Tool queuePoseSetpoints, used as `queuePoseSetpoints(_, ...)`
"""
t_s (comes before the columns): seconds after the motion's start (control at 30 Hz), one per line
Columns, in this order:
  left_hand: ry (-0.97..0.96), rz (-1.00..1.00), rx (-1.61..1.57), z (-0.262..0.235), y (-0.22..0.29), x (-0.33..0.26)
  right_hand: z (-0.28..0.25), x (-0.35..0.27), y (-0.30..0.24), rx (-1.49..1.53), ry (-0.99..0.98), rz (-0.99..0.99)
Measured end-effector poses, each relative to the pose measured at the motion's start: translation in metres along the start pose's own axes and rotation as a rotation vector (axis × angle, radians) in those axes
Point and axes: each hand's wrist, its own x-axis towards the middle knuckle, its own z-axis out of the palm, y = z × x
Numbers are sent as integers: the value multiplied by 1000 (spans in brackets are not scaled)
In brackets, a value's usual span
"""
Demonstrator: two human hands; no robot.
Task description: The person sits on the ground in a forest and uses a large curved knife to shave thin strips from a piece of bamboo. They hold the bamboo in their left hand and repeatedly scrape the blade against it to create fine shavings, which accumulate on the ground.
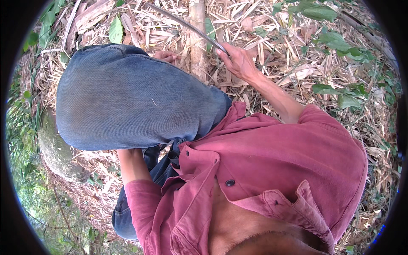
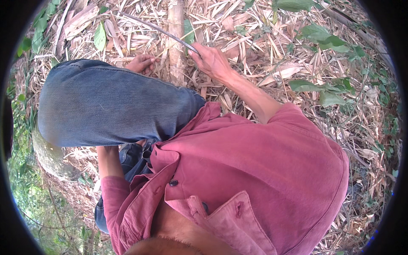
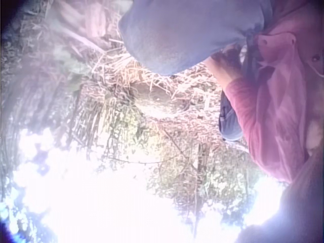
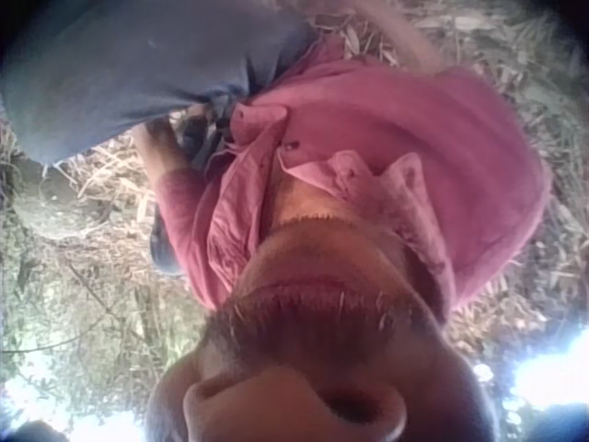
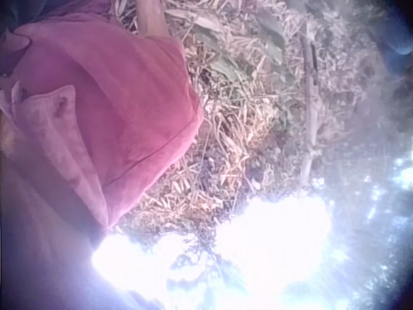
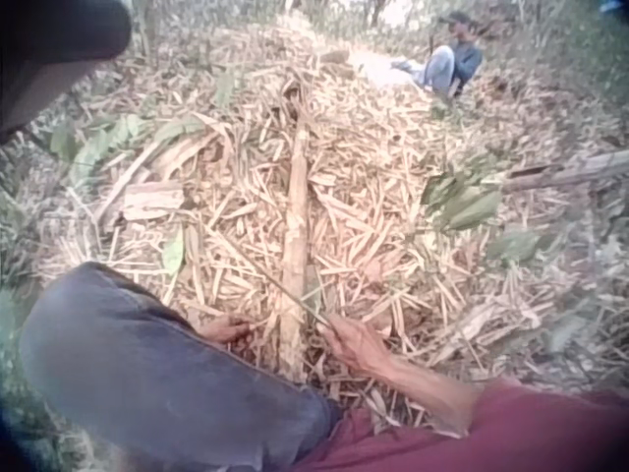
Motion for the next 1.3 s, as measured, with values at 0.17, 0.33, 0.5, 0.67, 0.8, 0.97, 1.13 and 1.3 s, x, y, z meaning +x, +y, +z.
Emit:
queuePoseSetpoints(0.17,-17,8,-4,1,1,4,19,-4,46,-146,-107,0)
queuePoseSetpoints(0.33,2,34,-39,-2,-15,7,20,1,50,-166,-172,63)
queuePoseSetpoints(0.5,-5,82,-22,-12,-25,6,0,8,10,-28,-111,66)
queuePoseSetpoints(0.67,47,29,-15,-5,-16,-1,9,11,12,-74,-112,70)
queuePoseSetpoints(0.8,26,64,25,-2,-15,2,24,6,44,-137,-184,71)
queuePoseSetpoints(0.97,103,39,-69,-5,-25,-7,0,18,8,-76,-169,168)
queuePoseSetpoints(1.13,122,2,-107,-19,24,-49,-8,28,17,13,-26,241)
queuePoseSetpoints(1.3,309,259,-107,-47,58,-127,13,34,21,306,-222,378)
